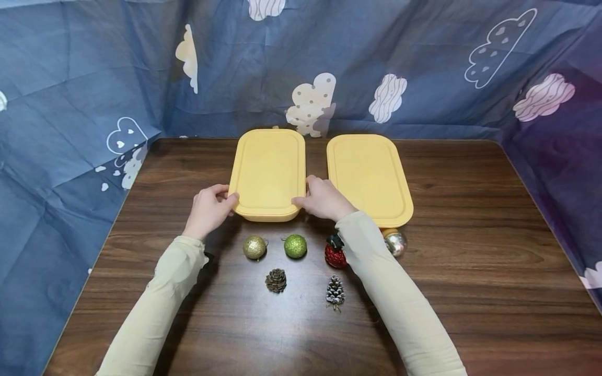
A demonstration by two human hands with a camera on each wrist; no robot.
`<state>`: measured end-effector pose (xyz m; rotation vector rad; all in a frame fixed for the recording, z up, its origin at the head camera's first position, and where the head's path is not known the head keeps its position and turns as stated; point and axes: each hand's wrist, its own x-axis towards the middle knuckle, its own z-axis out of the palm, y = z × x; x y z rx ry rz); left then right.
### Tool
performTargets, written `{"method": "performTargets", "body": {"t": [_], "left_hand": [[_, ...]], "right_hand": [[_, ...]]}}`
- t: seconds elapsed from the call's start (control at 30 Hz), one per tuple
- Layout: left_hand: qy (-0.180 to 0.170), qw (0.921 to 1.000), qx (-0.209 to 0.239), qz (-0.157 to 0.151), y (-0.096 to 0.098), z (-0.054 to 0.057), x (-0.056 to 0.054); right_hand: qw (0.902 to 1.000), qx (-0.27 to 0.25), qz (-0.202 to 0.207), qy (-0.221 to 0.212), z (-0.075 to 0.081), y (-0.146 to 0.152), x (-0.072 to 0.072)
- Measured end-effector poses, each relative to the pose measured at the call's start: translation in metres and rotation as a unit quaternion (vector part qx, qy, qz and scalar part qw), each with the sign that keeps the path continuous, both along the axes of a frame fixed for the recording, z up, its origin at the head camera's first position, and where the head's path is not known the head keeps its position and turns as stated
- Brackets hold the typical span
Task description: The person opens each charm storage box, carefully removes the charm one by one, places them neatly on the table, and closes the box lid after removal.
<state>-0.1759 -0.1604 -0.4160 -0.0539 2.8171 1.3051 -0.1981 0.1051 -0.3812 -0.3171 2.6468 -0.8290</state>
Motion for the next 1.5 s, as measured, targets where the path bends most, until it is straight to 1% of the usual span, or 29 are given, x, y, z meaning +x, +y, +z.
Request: {"method": "performTargets", "body": {"t": [0.17, 0.3, 0.43, 0.53, 0.6, 0.73, 0.8, 0.97, 1.07, 1.17, 1.33, 1.43, 1.5], "left_hand": [[0.004, 0.9999, 0.012, -0.003, 0.001, -0.002, 0.001], [0.007, 0.9995, 0.023, -0.02, 0.001, -0.005, 0.001], [0.002, 0.9992, 0.016, -0.037, 0.001, -0.007, -0.001], [0.002, 0.9989, -0.004, -0.048, 0.0, -0.006, -0.001], [0.013, 0.9974, -0.035, -0.061, 0.0, -0.005, -0.001], [0.038, 0.99, -0.1, -0.092, 0.0, -0.002, -0.002], [0.044, 0.9868, -0.118, -0.102, 0.001, -0.002, -0.001], [0.042, 0.9832, -0.137, -0.113, 0.004, -0.004, 0.004], [0.038, 0.9827, -0.144, -0.111, 0.006, -0.005, 0.008], [0.035, 0.9822, -0.15, -0.107, 0.008, -0.004, 0.008], [0.028, 0.9803, -0.161, -0.111, 0.008, -0.002, 0.004], [0.013, 0.9772, -0.168, -0.129, 0.006, 0.002, -0.001], [0.001, 0.9745, -0.173, -0.144, 0.004, 0.008, -0.005]], "right_hand": [[1.0, 0.008, 0.003, 0.003, -0.001, 0.0, -0.001], [0.9999, 0.009, 0.006, 0.005, -0.002, 0.001, 0.0], [0.9999, 0.006, 0.008, 0.013, -0.003, 0.003, 0.0], [0.9998, 0.011, 0.011, 0.014, -0.003, 0.003, -0.002], [0.9997, 0.016, 0.015, 0.011, -0.002, 0.003, -0.004], [0.9995, 0.019, 0.02, 0.013, -0.002, 0.003, -0.005], [0.9994, 0.022, 0.022, 0.013, -0.003, 0.003, -0.005], [0.9986, 0.038, 0.034, 0.011, -0.009, 0.004, -0.002], [0.9981, 0.044, 0.041, 0.009, -0.012, 0.004, -0.001], [0.9984, 0.043, 0.034, 0.011, -0.013, 0.005, -0.001], [0.9983, 0.045, 0.033, 0.019, -0.01, 0.009, 0.0], [0.9977, 0.046, 0.043, 0.025, -0.003, 0.015, -0.001], [0.9974, 0.046, 0.044, 0.033, 0.006, 0.023, 0.0]]}}
